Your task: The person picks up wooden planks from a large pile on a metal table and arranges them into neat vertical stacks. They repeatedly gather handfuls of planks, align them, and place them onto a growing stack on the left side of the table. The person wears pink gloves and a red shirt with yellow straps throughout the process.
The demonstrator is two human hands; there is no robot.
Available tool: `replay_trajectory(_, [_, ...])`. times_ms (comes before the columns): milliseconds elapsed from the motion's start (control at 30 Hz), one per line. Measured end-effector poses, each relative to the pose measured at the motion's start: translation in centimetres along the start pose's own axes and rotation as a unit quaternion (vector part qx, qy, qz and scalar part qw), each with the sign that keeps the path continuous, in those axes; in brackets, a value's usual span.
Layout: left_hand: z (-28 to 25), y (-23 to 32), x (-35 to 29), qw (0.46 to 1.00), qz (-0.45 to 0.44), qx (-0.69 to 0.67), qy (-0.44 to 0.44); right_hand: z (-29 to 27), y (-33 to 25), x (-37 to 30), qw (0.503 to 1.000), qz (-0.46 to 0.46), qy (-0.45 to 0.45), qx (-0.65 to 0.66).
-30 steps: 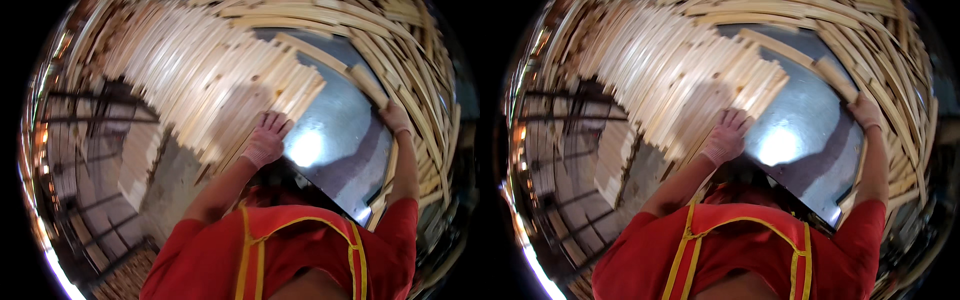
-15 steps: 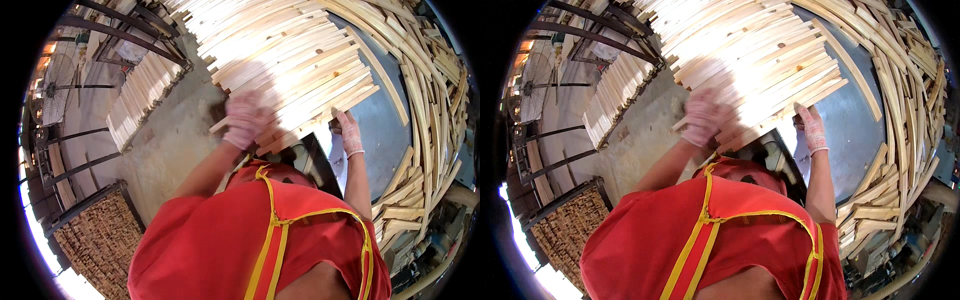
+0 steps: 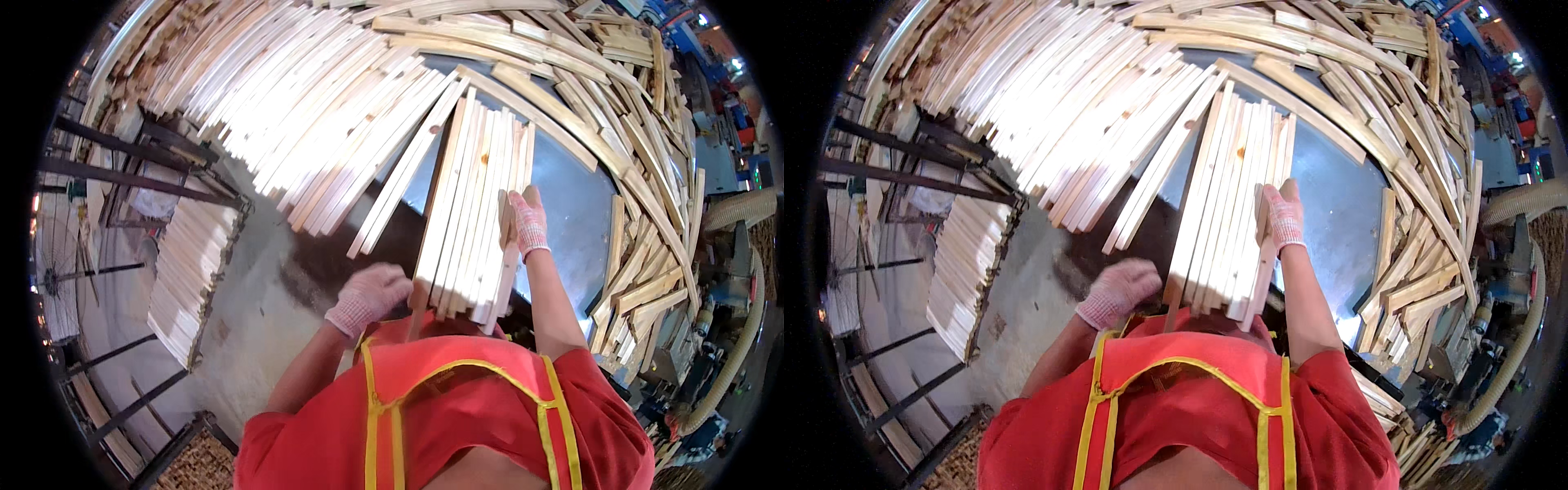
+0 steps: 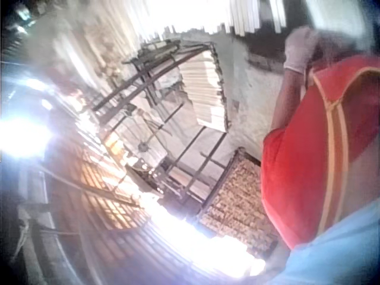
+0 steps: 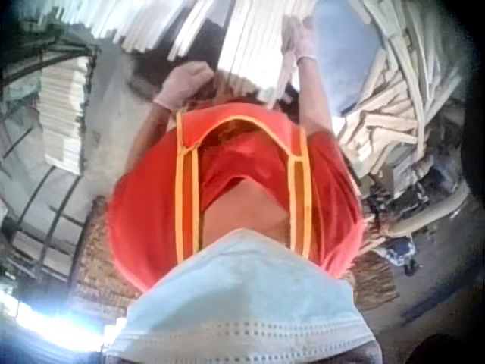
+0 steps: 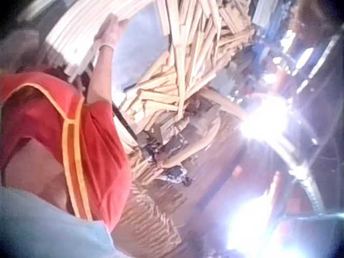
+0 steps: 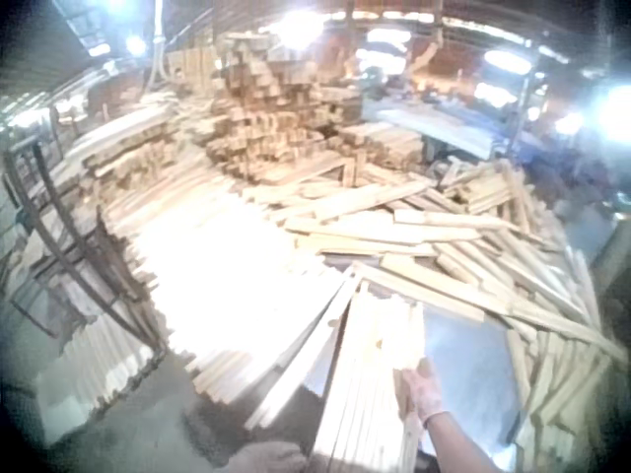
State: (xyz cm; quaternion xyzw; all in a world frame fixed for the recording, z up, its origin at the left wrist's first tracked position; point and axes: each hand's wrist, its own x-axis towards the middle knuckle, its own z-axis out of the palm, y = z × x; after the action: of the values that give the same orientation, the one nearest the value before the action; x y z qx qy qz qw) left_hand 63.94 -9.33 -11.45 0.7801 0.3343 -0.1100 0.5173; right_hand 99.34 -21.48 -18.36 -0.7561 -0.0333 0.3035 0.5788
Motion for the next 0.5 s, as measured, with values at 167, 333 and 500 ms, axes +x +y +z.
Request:
replay_trajectory(167, [-3.7, -1.6, 12.0, 0.953, 0.032, 0.233, 0.190, -2.4, 0.3, 3.0, 0.997, -0.006, -0.064, -0.042])
replay_trajectory(333, [-2.6, 4.0, 17.4, 0.992, -0.120, 0.020, -0.019, -4.2, -0.9, 5.6, 0.959, -0.038, -0.097, -0.264])
replay_trajectory(500, [-2.3, 6.0, 22.9, 0.972, -0.133, 0.140, 0.134, -4.7, -5.5, 6.8, 0.890, 0.018, -0.177, -0.420])
